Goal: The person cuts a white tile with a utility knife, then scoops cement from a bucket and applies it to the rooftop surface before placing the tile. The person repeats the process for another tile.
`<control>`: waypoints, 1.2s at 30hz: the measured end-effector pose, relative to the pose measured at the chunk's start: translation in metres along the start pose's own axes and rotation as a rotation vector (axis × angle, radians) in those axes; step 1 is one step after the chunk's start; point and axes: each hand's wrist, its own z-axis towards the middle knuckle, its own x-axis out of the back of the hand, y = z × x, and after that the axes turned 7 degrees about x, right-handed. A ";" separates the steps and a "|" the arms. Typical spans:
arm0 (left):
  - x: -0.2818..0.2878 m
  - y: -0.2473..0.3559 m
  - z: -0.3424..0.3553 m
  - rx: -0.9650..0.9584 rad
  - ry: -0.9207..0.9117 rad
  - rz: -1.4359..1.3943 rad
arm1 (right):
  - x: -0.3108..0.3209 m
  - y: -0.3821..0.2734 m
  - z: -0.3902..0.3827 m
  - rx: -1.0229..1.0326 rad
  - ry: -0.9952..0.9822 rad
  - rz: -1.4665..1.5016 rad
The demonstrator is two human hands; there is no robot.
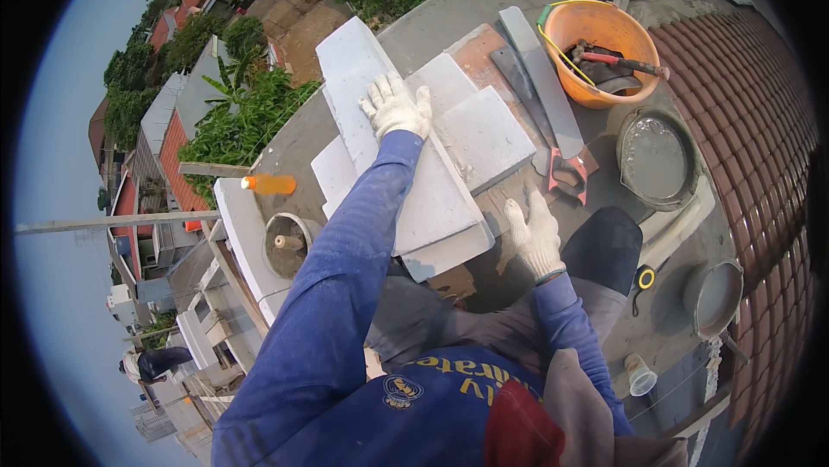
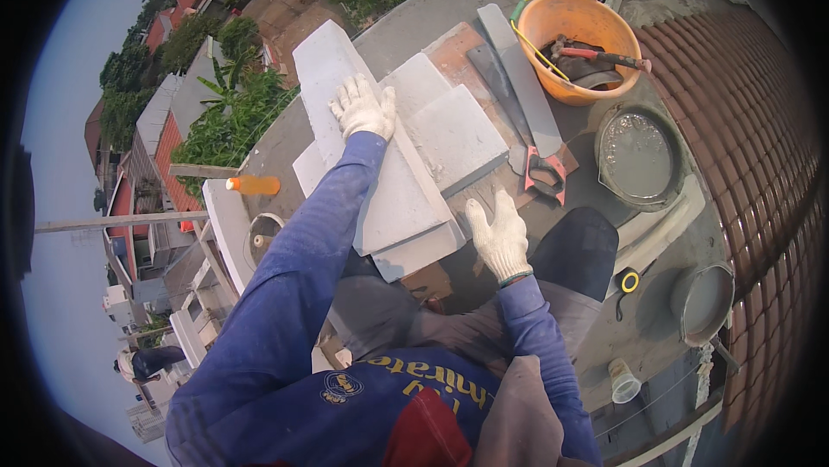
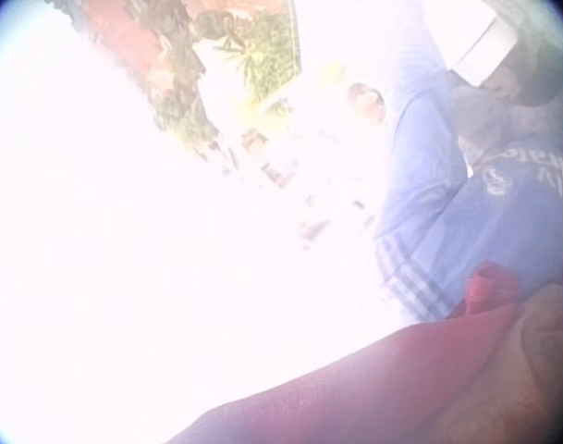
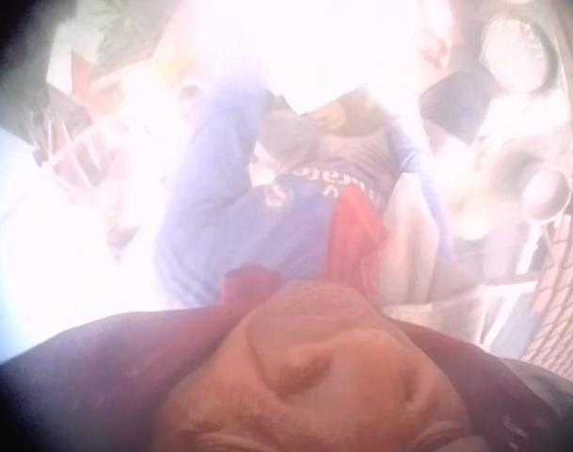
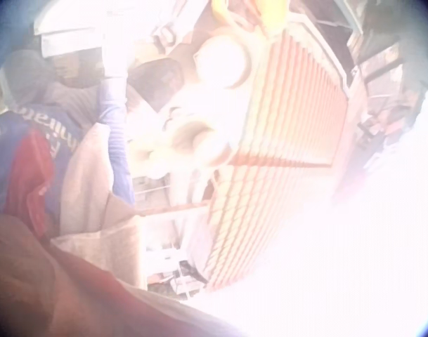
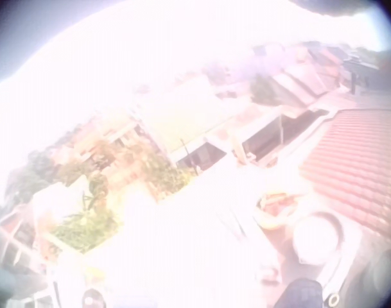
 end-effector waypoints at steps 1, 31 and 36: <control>0.001 0.009 -0.026 -0.051 -0.005 0.040 | -0.001 0.013 -0.001 -0.017 0.064 0.007; 0.045 -0.085 -0.124 0.611 -0.187 -0.384 | -0.097 -0.062 0.126 -0.020 -0.510 0.008; 0.030 -0.088 -0.122 0.631 -0.165 -0.393 | -0.101 -0.066 0.142 -0.103 -0.549 0.019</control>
